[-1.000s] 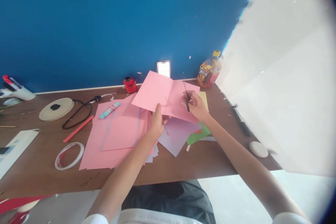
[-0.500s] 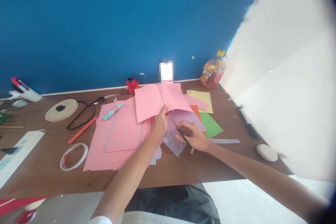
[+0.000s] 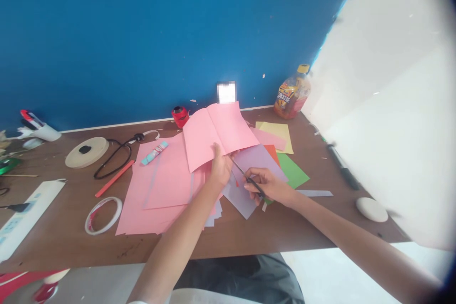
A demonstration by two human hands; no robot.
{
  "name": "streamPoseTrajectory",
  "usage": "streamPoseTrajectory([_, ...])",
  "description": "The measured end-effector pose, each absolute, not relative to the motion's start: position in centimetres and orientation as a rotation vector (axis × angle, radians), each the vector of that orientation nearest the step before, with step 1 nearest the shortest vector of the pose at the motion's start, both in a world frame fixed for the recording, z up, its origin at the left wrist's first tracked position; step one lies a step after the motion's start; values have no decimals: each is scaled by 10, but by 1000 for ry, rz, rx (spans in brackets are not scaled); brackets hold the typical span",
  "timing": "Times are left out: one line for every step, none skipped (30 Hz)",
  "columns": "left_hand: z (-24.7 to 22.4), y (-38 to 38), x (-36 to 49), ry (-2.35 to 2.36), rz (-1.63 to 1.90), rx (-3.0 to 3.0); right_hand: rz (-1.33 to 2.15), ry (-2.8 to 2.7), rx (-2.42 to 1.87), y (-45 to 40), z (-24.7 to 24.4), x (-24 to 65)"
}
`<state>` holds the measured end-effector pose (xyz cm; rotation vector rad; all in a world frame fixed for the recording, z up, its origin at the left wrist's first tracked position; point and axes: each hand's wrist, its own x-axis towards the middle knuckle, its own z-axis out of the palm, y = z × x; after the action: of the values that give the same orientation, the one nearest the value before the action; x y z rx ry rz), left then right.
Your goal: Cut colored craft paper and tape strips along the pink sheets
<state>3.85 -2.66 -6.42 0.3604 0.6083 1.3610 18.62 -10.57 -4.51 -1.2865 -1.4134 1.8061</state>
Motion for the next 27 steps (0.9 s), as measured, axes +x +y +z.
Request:
streamPoseTrajectory([-64,-28,40,614,1364,379,1787,-1410,-1295,-106,-45,185])
streamPoseTrajectory([-64,-29,41,632,1362,404,1770,-1401,-1296,-106,-45,184])
streamPoseTrajectory([-64,-30,43,661,1354,435,1760,-1388,-1289,-105,-45,183])
streamPoseTrajectory([-65,-32,44,693,1337,469,1759,-1373,-1278,-105,-44,182])
streamPoseTrajectory([-65,-33,45,722,1313,500,1762,-1356,-1265,-104,-43,181])
streamPoseTrajectory([-66,-34,45,748,1282,523,1767,-1337,-1251,-104,-43,180])
streamPoseTrajectory([-66,-35,45,770,1251,539,1772,-1318,-1236,-103,-42,179])
streamPoseTrajectory([-67,-36,45,790,1219,551,1776,-1298,-1218,-102,-42,178])
streamPoseTrajectory([-68,-37,44,811,1180,556,1776,-1277,-1199,-102,-42,177])
streamPoseTrajectory([-69,-38,43,834,1129,554,1774,-1257,-1179,-101,-42,175])
streamPoseTrajectory([-71,-39,42,859,1069,549,1772,-1239,-1160,-101,-43,174])
streamPoseTrajectory([-72,-39,40,882,1006,543,1771,-1225,-1144,-100,-44,172])
streamPoseTrajectory([-74,-39,39,900,947,537,1773,-1215,-1132,-100,-45,171])
streamPoseTrajectory([-75,-39,38,912,901,532,1777,-1212,-1126,-100,-46,169])
streamPoseTrajectory([-76,-39,37,918,877,530,1783,-1213,-1123,-100,-47,168])
streamPoseTrajectory([-77,-39,36,917,875,535,1788,-1215,-1125,-100,-47,166])
streamPoseTrajectory([-78,-39,35,911,883,543,1790,-1215,-1130,-100,-47,164])
streamPoseTrajectory([-77,-38,35,905,892,549,1787,-1213,-1138,-99,-46,163])
streamPoseTrajectory([-76,-38,34,901,897,551,1780,-1209,-1148,-99,-44,161])
streamPoseTrajectory([-75,-38,33,900,894,547,1767,-1209,-1159,-98,-42,160])
streamPoseTrajectory([-74,-38,33,903,883,540,1752,-1216,-1170,-97,-40,158])
streamPoseTrajectory([-73,-38,32,909,868,529,1736,-1229,-1182,-95,-39,157])
streamPoseTrajectory([-71,-38,31,914,852,517,1724,-1246,-1195,-94,-38,156])
streamPoseTrajectory([-70,-38,31,913,835,505,1716,-1262,-1208,-92,-38,156])
streamPoseTrajectory([-69,-38,30,908,815,494,1711,-1277,-1220,-91,-39,155])
streamPoseTrajectory([-68,-38,29,901,801,480,1710,-1287,-1226,-89,-40,155])
streamPoseTrajectory([-67,-38,29,892,786,462,1713,-1293,-1228,-89,-42,155])
